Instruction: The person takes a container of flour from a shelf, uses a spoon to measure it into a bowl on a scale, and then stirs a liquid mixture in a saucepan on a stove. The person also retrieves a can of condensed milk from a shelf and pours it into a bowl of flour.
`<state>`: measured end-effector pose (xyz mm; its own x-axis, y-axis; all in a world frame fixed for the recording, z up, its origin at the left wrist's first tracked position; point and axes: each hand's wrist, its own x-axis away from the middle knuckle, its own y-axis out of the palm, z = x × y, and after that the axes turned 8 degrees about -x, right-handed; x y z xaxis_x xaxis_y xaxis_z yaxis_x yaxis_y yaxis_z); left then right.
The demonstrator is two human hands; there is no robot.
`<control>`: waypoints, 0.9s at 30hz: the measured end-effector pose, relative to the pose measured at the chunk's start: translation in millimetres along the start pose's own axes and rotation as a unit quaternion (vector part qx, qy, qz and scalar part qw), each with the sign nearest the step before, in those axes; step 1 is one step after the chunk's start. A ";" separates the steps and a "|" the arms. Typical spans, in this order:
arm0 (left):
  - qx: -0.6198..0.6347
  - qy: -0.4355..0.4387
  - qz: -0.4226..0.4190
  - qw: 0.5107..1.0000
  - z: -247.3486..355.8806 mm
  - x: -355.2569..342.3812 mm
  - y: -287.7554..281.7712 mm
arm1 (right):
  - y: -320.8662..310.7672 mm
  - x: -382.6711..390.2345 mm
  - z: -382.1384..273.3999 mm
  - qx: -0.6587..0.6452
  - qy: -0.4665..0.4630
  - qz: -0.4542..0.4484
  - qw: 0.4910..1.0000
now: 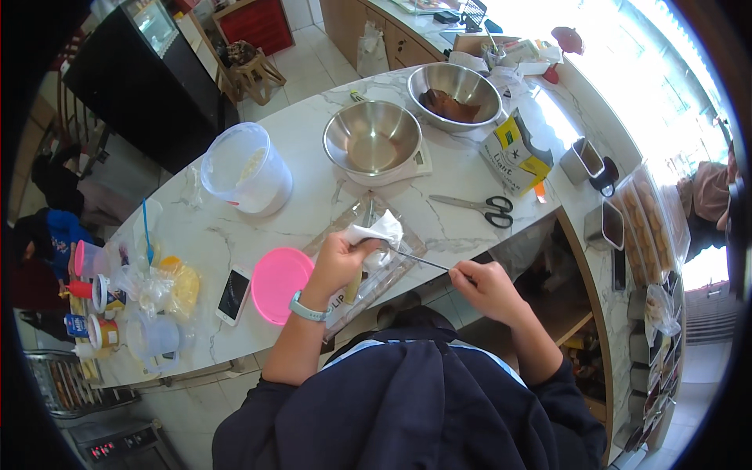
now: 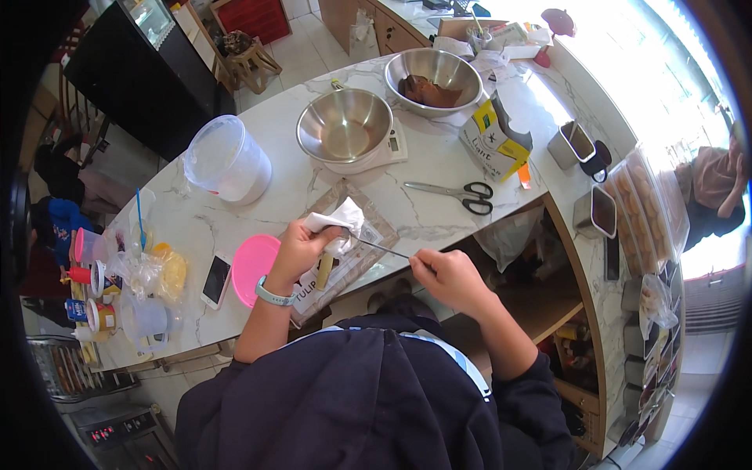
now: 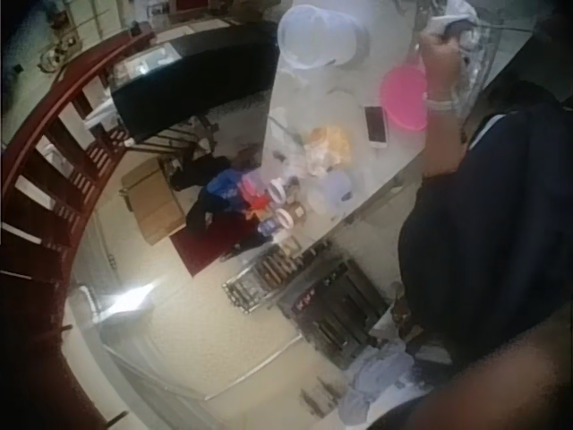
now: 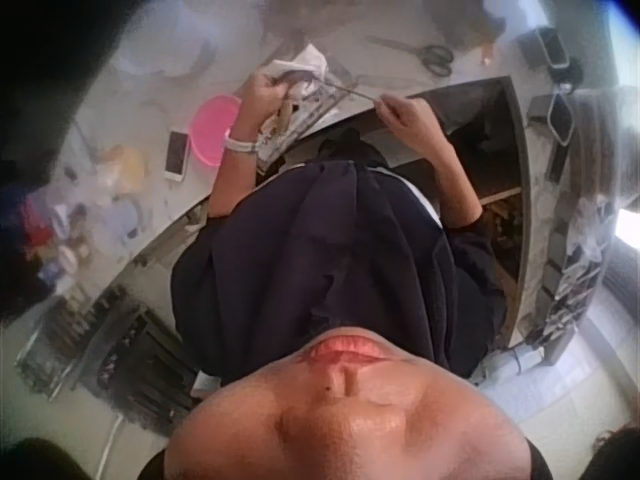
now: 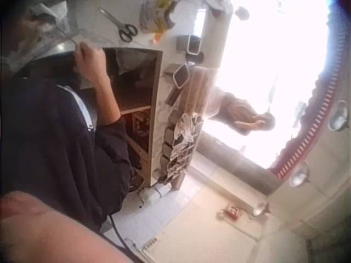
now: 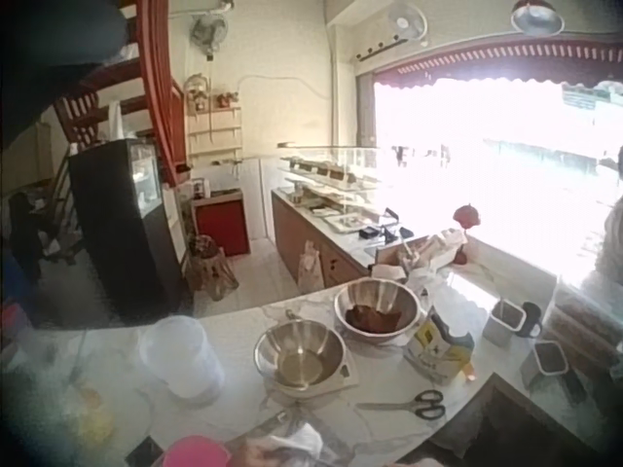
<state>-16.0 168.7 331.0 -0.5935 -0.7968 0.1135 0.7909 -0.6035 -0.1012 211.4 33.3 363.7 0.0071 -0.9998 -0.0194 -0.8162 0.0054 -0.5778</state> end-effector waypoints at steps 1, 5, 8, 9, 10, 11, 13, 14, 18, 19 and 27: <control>-0.128 0.020 0.058 0.990 0.9 -2.4 -0.6 | 0.9 -1.3 1.4 -0.001 -0.002 -0.004 1.000; -0.362 0.143 0.203 0.899 9.9 -9.0 -5.0 | 3.1 -12.0 12.7 0.086 -0.100 0.055 0.990; -0.431 0.072 0.253 0.863 -7.1 -22.0 -51.0 | -0.4 -27.4 24.8 0.082 -0.059 0.084 0.991; -0.434 0.068 0.260 0.860 -19.6 -21.3 -67.8 | -2.6 -31.3 25.7 0.017 -0.008 0.074 0.997; -0.449 -0.010 0.217 0.867 -34.6 -19.6 -85.0 | -2.5 -36.0 24.3 -0.048 0.044 0.064 0.996; -0.460 -0.088 0.173 0.867 -48.3 -17.5 -101.4 | -0.6 -43.3 21.1 -0.051 0.039 0.058 0.996; -0.516 -0.134 0.097 0.841 -63.9 -8.0 -116.0 | 1.9 -53.3 15.5 -0.072 0.088 0.000 0.993; -0.485 -0.064 0.202 0.849 -60.9 -1.2 -114.9 | 2.1 -55.7 16.5 -0.071 0.096 0.004 0.993; -0.273 0.060 0.559 0.781 -32.8 17.2 -153.4 | 0.7 -77.3 4.8 -0.131 0.070 -0.022 0.989; -0.257 0.147 0.605 0.739 -34.1 22.0 -174.2 | 2.2 -83.0 -4.8 -0.200 0.076 -0.028 0.976; 0.139 0.040 0.484 0.863 -23.9 -42.9 -214.7 | 42.1 -174.2 -97.7 0.048 -0.222 0.109 0.968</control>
<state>-163.9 331.7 324.2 0.3652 -0.9301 0.0395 0.9208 0.3672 0.1314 119.4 205.7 422.5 0.1057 -0.8681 -0.4850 -0.7690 0.2379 -0.5934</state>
